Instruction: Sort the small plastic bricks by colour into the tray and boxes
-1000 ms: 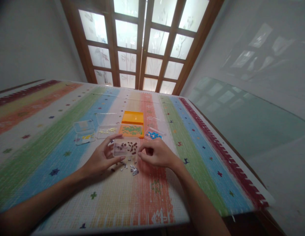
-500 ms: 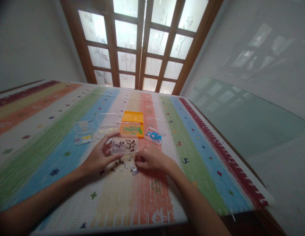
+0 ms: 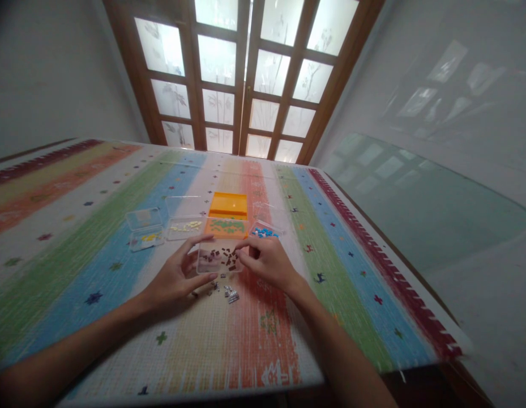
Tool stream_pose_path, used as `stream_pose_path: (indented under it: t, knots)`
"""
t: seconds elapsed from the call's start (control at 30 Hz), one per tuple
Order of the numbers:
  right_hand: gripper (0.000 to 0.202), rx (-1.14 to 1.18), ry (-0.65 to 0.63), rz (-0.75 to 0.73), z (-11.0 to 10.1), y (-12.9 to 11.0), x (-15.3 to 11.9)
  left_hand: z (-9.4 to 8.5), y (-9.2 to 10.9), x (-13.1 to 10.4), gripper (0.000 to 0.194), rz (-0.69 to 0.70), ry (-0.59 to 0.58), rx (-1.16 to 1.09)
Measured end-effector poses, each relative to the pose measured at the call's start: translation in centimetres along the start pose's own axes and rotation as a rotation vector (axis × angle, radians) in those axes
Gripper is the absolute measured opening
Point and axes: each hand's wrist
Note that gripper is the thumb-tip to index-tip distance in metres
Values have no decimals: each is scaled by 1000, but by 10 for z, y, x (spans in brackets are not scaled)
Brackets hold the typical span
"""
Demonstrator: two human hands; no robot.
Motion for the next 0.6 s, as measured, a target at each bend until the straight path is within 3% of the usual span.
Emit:
stream_pose_path:
  t: [0.27,0.6]
  knots:
    - [20,-168,21,26,13,1,-1,1,-4,0,65,21,-31,-28]
    - [27,-197,-56,-38,5,1,-1,2,-1,0,67,-4,-22,-35]
Point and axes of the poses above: each hand's wrist, its own x-axis towards the middle knuckle, its own z-axis out of the palm, y = z × x, and after that the axes turned 4 degrees about -z, right-handed
